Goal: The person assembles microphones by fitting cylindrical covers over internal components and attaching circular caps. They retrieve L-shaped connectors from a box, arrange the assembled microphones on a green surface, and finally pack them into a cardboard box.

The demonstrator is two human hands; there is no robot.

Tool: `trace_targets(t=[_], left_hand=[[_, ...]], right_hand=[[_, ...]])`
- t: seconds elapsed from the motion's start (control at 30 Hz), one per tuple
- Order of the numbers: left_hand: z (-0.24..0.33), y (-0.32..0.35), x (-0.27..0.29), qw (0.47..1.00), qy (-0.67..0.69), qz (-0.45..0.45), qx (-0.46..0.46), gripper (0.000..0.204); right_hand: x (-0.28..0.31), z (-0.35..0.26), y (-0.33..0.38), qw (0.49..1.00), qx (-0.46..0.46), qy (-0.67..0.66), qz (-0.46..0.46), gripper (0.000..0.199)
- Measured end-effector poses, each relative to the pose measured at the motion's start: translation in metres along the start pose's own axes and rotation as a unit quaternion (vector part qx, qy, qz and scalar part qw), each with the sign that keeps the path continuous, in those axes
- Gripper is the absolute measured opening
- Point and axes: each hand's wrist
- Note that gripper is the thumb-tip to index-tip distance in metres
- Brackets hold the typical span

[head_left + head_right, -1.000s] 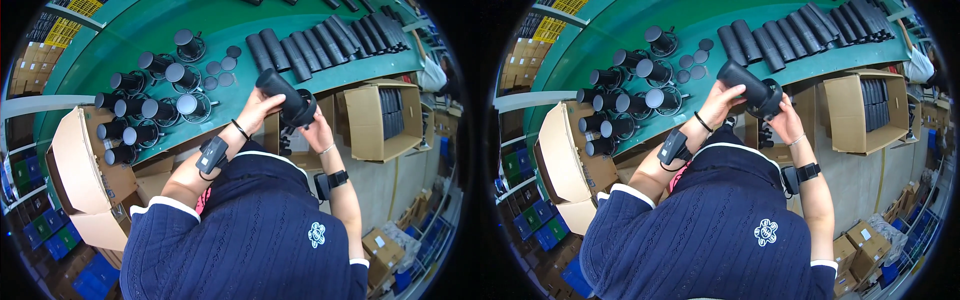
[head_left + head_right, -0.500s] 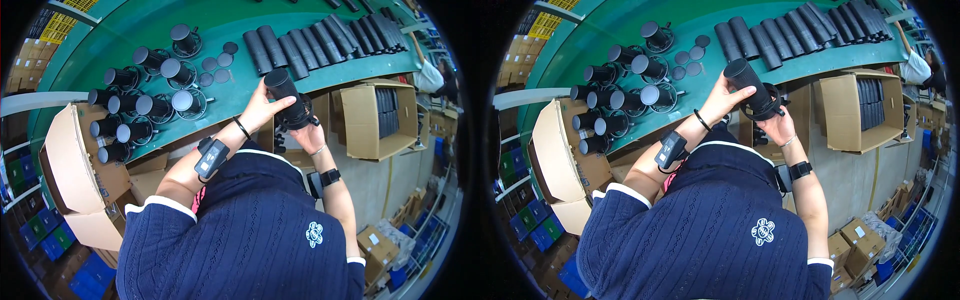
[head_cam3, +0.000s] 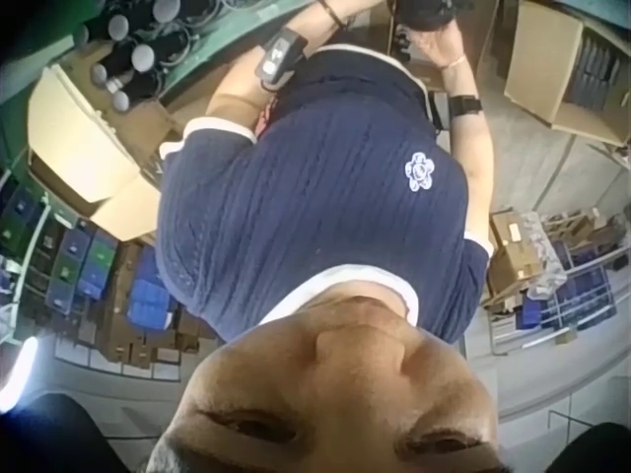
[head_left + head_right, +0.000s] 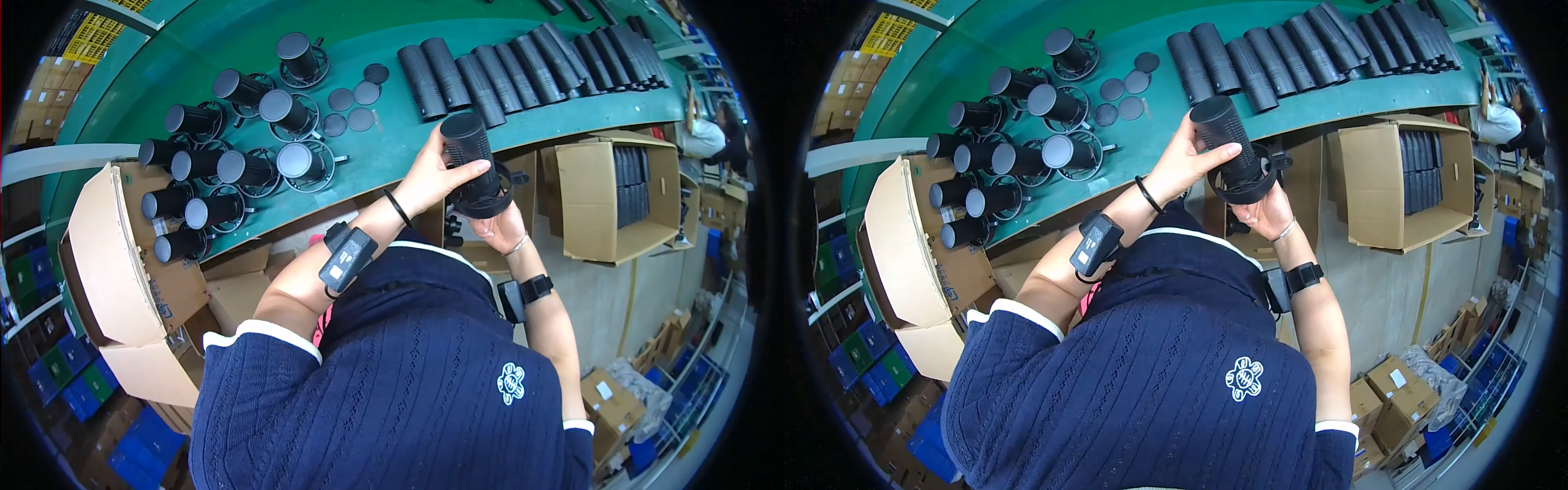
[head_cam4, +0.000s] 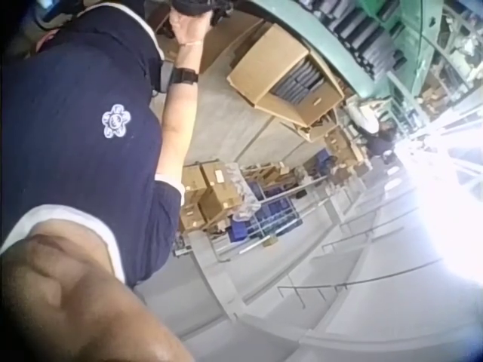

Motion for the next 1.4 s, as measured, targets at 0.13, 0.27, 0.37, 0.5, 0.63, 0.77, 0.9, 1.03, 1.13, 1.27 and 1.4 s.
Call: trace_targets(t=[0.13,0.27,0.37,0.5,0.63,0.77,0.9,1.03,1.13,1.27,1.4], left_hand=[[0.008,0.0,-0.002,1.0,-0.016,-0.005,0.003,0.069],[0.01,-0.006,0.001,1.0,-0.01,-0.009,0.001,0.072],[0.005,-0.005,0.004,0.998,-0.055,0.02,-0.019,0.072],[0.015,-0.005,0.021,0.966,-0.229,0.094,-0.072,0.071],[0.015,-0.003,0.064,0.889,-0.396,0.185,-0.134,0.063],[0.01,0.005,0.092,0.844,-0.473,0.209,-0.144,0.061],[0.013,0.011,0.093,0.846,-0.459,0.231,-0.139,0.064],[0.024,0.015,0.079,0.848,-0.453,0.238,-0.139,0.066],[0.021,0.015,0.073,0.823,-0.498,0.223,-0.159,0.067],[0.012,0.015,0.074,0.773,-0.571,0.185,-0.205,0.077],[0.011,0.017,0.073,0.703,-0.666,0.126,-0.215,0.084]], right_hand=[[-0.009,-0.003,-0.003,0.999,-0.026,-0.01,0.047,0.059],[-0.006,-0.005,-0.009,0.999,-0.041,-0.012,0.012,0.059],[-0.006,-0.004,-0.014,0.994,-0.036,0.064,0.085,0.057],[0.015,-0.009,-0.016,0.949,-0.046,0.241,0.196,0.051],[0.031,-0.007,-0.01,0.919,-0.053,0.313,0.235,0.044],[0.047,-0.002,0.003,0.909,-0.048,0.323,0.261,0.029],[0.067,0.001,0.019,0.898,-0.03,0.309,0.31,0.019],[0.095,0.008,0.046,0.89,0.013,0.277,0.361,0.016],[0.134,0.025,0.076,0.895,0.015,0.207,0.395,0.014],[0.195,0.065,0.111,0.878,0.01,0.194,0.438,0.014],[0.242,0.111,0.136,0.833,-0.03,0.173,0.525,0.012]])
Point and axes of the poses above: each hand's wrist, its own y-axis away from the middle knuckle, its own x-axis out of the back of the hand, z = x × y, and after that the axes turned 6 degrees about -x, right-handed
